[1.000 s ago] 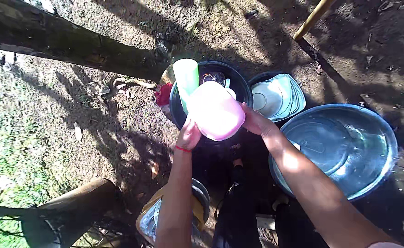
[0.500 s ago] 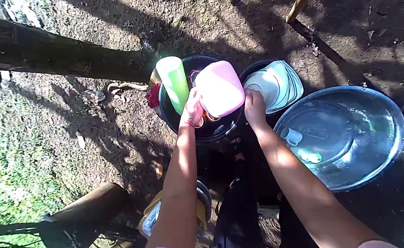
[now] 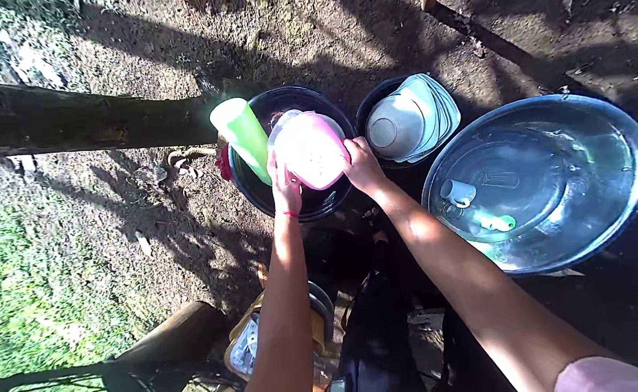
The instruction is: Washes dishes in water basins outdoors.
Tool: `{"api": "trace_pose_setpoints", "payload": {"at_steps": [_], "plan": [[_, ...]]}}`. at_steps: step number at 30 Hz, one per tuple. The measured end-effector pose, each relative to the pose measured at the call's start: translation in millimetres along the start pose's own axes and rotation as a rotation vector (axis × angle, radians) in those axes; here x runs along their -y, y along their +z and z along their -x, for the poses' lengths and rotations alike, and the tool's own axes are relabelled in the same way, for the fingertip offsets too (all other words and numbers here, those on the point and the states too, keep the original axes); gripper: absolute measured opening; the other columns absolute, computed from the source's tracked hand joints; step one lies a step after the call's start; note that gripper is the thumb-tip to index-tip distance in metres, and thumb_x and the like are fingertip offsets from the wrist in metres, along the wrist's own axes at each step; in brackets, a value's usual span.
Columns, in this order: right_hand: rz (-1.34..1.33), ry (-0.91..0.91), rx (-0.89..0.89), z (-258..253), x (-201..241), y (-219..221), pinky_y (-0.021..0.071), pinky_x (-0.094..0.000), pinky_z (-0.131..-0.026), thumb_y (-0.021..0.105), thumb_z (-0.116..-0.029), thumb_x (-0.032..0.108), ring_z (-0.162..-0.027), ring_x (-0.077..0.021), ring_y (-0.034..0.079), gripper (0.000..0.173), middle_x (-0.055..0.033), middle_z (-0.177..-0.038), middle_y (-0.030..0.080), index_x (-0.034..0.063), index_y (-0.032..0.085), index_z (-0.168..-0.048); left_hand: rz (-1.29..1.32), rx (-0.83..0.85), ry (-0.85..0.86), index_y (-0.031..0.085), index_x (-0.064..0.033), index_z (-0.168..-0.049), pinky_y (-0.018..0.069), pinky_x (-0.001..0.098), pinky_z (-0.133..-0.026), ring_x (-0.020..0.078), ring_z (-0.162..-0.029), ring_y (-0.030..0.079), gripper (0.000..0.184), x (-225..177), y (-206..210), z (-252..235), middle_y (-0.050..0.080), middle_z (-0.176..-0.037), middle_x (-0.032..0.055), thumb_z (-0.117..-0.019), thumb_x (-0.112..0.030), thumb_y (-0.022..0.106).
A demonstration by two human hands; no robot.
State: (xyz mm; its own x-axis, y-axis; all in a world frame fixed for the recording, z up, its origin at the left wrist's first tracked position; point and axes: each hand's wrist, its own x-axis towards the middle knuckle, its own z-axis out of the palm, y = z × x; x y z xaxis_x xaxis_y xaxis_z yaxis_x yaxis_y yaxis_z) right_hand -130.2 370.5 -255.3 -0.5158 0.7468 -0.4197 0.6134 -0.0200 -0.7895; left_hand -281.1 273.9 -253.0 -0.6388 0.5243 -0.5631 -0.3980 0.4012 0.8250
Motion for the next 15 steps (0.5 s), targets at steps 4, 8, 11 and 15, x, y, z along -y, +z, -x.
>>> {"api": "trace_pose_setpoints", "payload": {"at_steps": [4,8,11,15], "plan": [[-0.071,0.001,0.063,15.3,-4.5,-15.3,0.0396,-0.0501,-0.116,0.058,-0.1024,0.016,-0.139,-0.0415,0.047,0.058,-0.0302,-0.149,0.046,-0.0066,0.039,-0.153,-0.084,-0.038,0.03,0.012,-0.0187,-0.163,0.0501,0.047,-0.104,0.0271,-0.138,0.048,0.057,6.1,5.9,2.8,0.029,-0.164,0.0149,-0.1125,-0.036,0.029],[-0.136,-0.107,0.0,60.8,-41.1,-36.4,0.0497,-0.0482,-0.105,0.058,-0.1023,0.016,-0.122,-0.0384,0.06,0.043,-0.0271,-0.137,0.056,-0.0032,0.057,-0.141,-0.184,-0.125,0.043,0.013,-0.0223,-0.164,0.0482,0.0543,-0.106,0.0313,-0.143,0.044,0.061,3.2,6.5,8.4,0.026,-0.166,0.0137,-0.1111,-0.042,0.034],[-0.109,-0.075,0.057,118.7,-103.3,-63.8,0.0509,-0.0479,-0.104,0.058,-0.103,0.015,-0.12,-0.0378,0.062,0.041,-0.0264,-0.135,0.059,-0.0027,0.058,-0.14,-0.26,-0.217,0.092,0.018,-0.0208,-0.163,0.0437,0.0549,-0.112,0.0289,-0.148,0.038,0.06,2.5,8.1,25.2,0.029,-0.166,0.0104,-0.1107,-0.046,0.034],[-0.006,0.136,0.117,198.9,-207.8,-108.7,0.0495,-0.0529,-0.104,0.057,-0.1029,0.014,-0.118,-0.0395,0.063,0.036,-0.0264,-0.129,0.062,-0.0024,0.062,-0.135,-0.461,-0.344,0.59,0.011,0.007,-0.159,0.0287,0.0329,-0.123,0.0264,-0.153,0.027,0.06,22.3,61.6,86.5,0.018,-0.166,0.0253,-0.111,-0.02,0.034]]}}
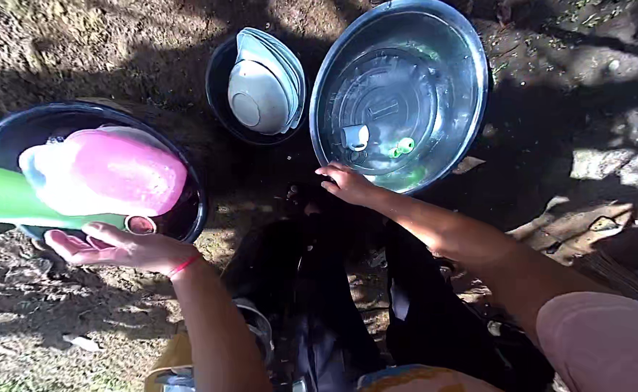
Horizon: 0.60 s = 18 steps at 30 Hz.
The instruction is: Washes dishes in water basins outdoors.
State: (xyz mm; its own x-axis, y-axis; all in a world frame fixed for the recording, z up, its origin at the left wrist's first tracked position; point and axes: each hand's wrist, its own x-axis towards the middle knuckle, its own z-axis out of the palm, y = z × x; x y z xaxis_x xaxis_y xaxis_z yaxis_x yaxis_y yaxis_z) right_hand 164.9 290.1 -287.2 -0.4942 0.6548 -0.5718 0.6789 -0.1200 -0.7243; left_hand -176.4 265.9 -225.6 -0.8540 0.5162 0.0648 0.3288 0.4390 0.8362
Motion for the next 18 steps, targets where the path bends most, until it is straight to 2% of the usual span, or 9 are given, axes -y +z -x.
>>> {"api": "trace_pose_setpoints", "payload": {"at_steps": [2,3,6,8,10,12,14,16,18], "plan": [[0.078,0.189,0.128,23.1,-56.3,-21.6,0.0457,-0.0577,-0.107,0.057,-0.1043,0.017,-0.125,-0.0426,0.059,0.037,-0.0279,-0.134,0.059,-0.0026,0.06,-0.136,0.048,0.161,0.205,0.012,0.0138,-0.156,0.0276,0.0343,-0.123,0.0305,-0.154,0.025,0.065,-17.6,32.3,73.9,0.014,-0.166,0.0312,-0.1096,-0.02,0.041],[0.126,0.266,0.186,31.9,-83.9,-30.7,0.0445,-0.0591,-0.107,0.056,-0.1049,0.019,-0.126,-0.0437,0.057,0.037,-0.0283,-0.135,0.059,-0.0027,0.06,-0.135,0.063,0.303,0.223,0.017,0.0147,-0.155,0.0318,0.0343,-0.121,0.0294,-0.152,0.029,0.065,-21.1,52.4,113.4,0.019,-0.164,0.0314,-0.1083,-0.021,0.045],[0.252,0.379,0.258,58.1,-159.5,-52.4,0.0417,-0.0653,-0.106,0.059,-0.1034,0.021,-0.13,-0.0488,0.053,0.04,-0.0302,-0.138,0.056,0.0001,0.061,-0.138,-0.015,0.771,0.023,0.033,0.0099,-0.152,0.0435,0.0415,-0.111,0.0316,-0.143,0.043,0.062,-0.9,115.9,211.3,0.037,-0.157,0.0292,-0.1011,-0.018,0.055],[0.269,0.415,0.266,69.5,-201.3,-66.0,0.0402,-0.068,-0.105,0.06,-0.103,0.021,-0.131,-0.0498,0.051,0.041,-0.0299,-0.141,0.054,0.0018,0.06,-0.139,-0.074,0.94,-0.154,0.032,0.0061,-0.155,0.0411,0.0456,-0.114,0.0356,-0.143,0.044,0.065,29.3,152.9,256.0,0.038,-0.158,0.0283,-0.1006,-0.015,0.06],[0.274,0.413,0.261,78.1,-236.3,-81.9,0.0409,-0.0683,-0.104,0.059,-0.1034,0.021,-0.131,-0.0494,0.052,0.041,-0.0295,-0.141,0.054,0.0018,0.059,-0.14,-0.148,0.978,-0.331,0.027,0.0049,-0.158,0.0381,0.048,-0.116,0.0396,-0.143,0.044,0.07,51.7,186.7,286.9,0.038,-0.157,0.0304,-0.1008,-0.014,0.063],[0.276,0.403,0.268,86.7,-264.5,-94.9,0.0419,-0.0665,-0.104,0.059,-0.1035,0.021,-0.13,-0.0478,0.053,0.041,-0.0287,-0.14,0.055,0.002,0.059,-0.14,-0.24,0.98,-0.481,0.021,0.0018,-0.16,0.0394,0.0498,-0.115,0.0407,-0.141,0.046,0.077,67.6,217.7,308.4,0.04,-0.155,0.0309,-0.1001,-0.017,0.066],[0.27,0.372,0.261,89.0,-294.3,-107.4,0.0429,-0.0656,-0.104,0.06,-0.1036,0.021,-0.129,-0.0472,0.054,0.041,-0.0288,-0.137,0.057,0.0017,0.059,-0.139,-0.389,1.021,-0.428,0.02,0.0035,-0.16,0.0356,0.0553,-0.117,0.046,-0.143,0.041,0.086,81.9,252.0,321.6,0.038,-0.155,0.0342,-0.0963,-0.02,0.072],[0.267,0.332,0.214,88.2,-327.9,-113.9,0.0444,-0.0652,-0.103,0.062,-0.1024,0.022,-0.127,-0.0481,0.055,0.043,-0.0293,-0.136,0.057,0.0023,0.059,-0.14,-0.556,1.067,-0.291,0.025,0.0019,-0.16,0.0298,0.061,-0.119,0.0501,-0.145,0.035,0.089,85.4,285.0,335.0,0.036,-0.156,0.0342,-0.0929,-0.026,0.077],[0.263,0.271,0.106,70.8,-359.0,-123.8,0.0436,-0.0664,-0.103,0.064,-0.1003,0.019,-0.128,-0.0517,0.052,0.05,-0.0323,-0.138,0.055,0.0009,0.054,-0.145,-0.519,1.072,-0.18,0.027,0.0031,-0.159,0.0306,0.0598,-0.119,0.0497,-0.145,0.036,0.085,84.6,328.4,342.1,0.037,-0.156,0.034,-0.0936,-0.024,0.075]]}}
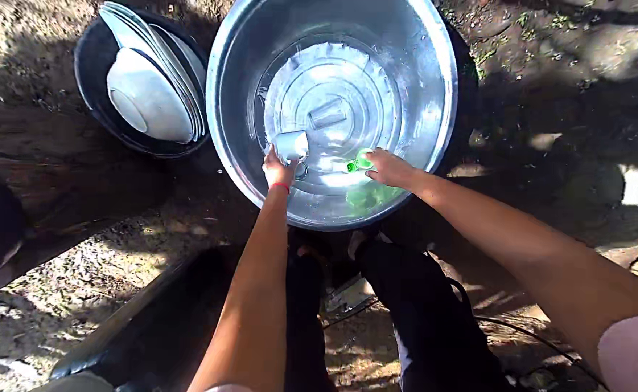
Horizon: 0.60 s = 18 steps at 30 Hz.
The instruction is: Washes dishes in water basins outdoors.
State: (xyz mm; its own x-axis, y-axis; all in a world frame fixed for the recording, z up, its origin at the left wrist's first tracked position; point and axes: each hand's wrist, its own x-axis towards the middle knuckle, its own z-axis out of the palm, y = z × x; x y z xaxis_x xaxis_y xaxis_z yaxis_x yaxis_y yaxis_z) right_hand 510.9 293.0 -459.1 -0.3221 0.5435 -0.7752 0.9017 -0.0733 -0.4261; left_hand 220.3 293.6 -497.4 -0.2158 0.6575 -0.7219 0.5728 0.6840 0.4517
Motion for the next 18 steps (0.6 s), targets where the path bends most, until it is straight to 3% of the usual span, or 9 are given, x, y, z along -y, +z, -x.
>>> {"api": "trace_pose_setpoints", "payload": {"at_steps": [3,6,8,11,13,14,15,16,18], "plan": [[-0.002,0.027,-0.121,-50.7,-20.5,-11.6,0.041,-0.068,-0.105,0.065,-0.0994,0.016,-0.134,-0.0537,0.046,0.058,-0.0322,-0.145,0.049,0.0009,0.045,-0.151,0.052,0.035,0.175,0.026,0.008,-0.157,0.0378,0.0555,-0.116,0.0474,-0.14,0.045,0.074,-31.6,31.4,-55.7,0.04,-0.153,0.0352,-0.0986,-0.015,0.066],[0.087,0.015,-0.236,-101.4,-23.1,-17.5,0.0362,-0.0704,-0.106,0.07,-0.0955,0.013,-0.139,-0.0548,0.04,0.064,-0.0322,-0.15,0.045,-0.0012,0.044,-0.152,-0.011,0.035,0.139,0.031,0.0069,-0.156,0.0347,0.0562,-0.118,0.0457,-0.143,0.043,0.059,-55.0,54.7,-97.9,0.042,-0.153,0.0333,-0.1043,-0.011,0.051],[0.145,-0.062,-0.259,-139.4,-22.0,-13.3,0.0334,-0.0712,-0.109,0.074,-0.0925,0.014,-0.144,-0.0538,0.034,0.071,-0.0307,-0.157,0.037,0.0005,0.041,-0.154,-0.065,0.029,0.097,0.037,0.0054,-0.154,0.0356,0.059,-0.117,0.0463,-0.142,0.044,0.054,-60.0,71.3,-115.2,0.045,-0.151,0.0332,-0.1064,-0.018,0.049],[0.162,-0.109,-0.246,-194.3,-32.6,-8.4,0.0361,-0.0721,-0.104,0.085,-0.082,0.01,-0.144,-0.0561,0.03,0.096,-0.0292,-0.164,0.023,0.0123,0.031,-0.162,-0.137,0.122,0.134,0.041,0.0001,-0.153,0.0396,0.0619,-0.112,0.0487,-0.138,0.046,0.06,-67.6,108.5,-128.5,0.041,-0.153,0.0331,-0.1069,-0.037,0.053],[0.008,-0.076,-0.305,-208.1,-47.2,-3.8,0.042,-0.0708,-0.102,0.082,-0.0757,-0.004,-0.136,-0.0599,0.039,0.107,-0.0341,-0.16,0.025,0.0163,0.025,-0.164,-0.16,0.153,0.108,0.046,0.0013,-0.148,0.0449,0.0639,-0.105,0.049,-0.131,0.054,0.064,-71.3,129.1,-111.2,0.049,-0.145,0.0337,-0.1056,-0.046,0.053],[-0.096,-0.064,-0.355,-207.1,-54.3,-2.9,0.0428,-0.0679,-0.104,0.074,-0.0757,-0.013,-0.135,-0.0577,0.042,0.105,-0.0349,-0.157,0.03,0.0153,0.024,-0.164,-0.174,0.177,0.103,0.046,0.0023,-0.146,0.0465,0.0647,-0.103,0.0484,-0.127,0.057,0.065,-72.4,139.6,-100.3,0.054,-0.139,0.0331,-0.1055,-0.048,0.052],[-0.222,-0.057,-0.409,-202.1,-59.7,-0.6,0.0447,-0.0614,-0.106,0.063,-0.0823,-0.016,-0.134,-0.0514,0.047,0.093,-0.0337,-0.152,0.038,0.0103,0.025,-0.163,-0.21,0.202,0.116,0.048,0.0023,-0.144,0.0475,0.0656,-0.101,0.0474,-0.124,0.06,0.063,-72.1,149.4,-91.3,0.06,-0.133,0.0317,-0.1068,-0.049,0.048],[-0.377,-0.049,-0.45,-196.4,-66.5,5.0,0.047,-0.0529,-0.107,0.053,-0.0937,-0.011,-0.133,-0.043,0.053,0.076,-0.0306,-0.15,0.045,0.0049,0.023,-0.162,-0.24,0.218,0.145,0.052,0.0016,-0.14,0.0468,0.0667,-0.1,0.0467,-0.123,0.061,0.06,-69.0,157.2,-85.2,0.064,-0.128,0.0297,-0.1084,-0.048,0.043],[-0.623,-0.04,-0.487,-184.4,-73.2,17.2,0.0479,-0.0469,-0.107,0.048,-0.1063,0.011,-0.128,-0.0349,0.058,0.061,-0.0276,-0.144,0.053,0.0007,0.022,-0.16,-0.185,0.069,0.25,0.064,0.0002,-0.131,0.0377,0.0667,-0.108,0.0465,-0.13,0.055,0.049,-53.1,164.1,-89.9,0.065,-0.13,0.0265,-0.1102,-0.039,0.042]]}}
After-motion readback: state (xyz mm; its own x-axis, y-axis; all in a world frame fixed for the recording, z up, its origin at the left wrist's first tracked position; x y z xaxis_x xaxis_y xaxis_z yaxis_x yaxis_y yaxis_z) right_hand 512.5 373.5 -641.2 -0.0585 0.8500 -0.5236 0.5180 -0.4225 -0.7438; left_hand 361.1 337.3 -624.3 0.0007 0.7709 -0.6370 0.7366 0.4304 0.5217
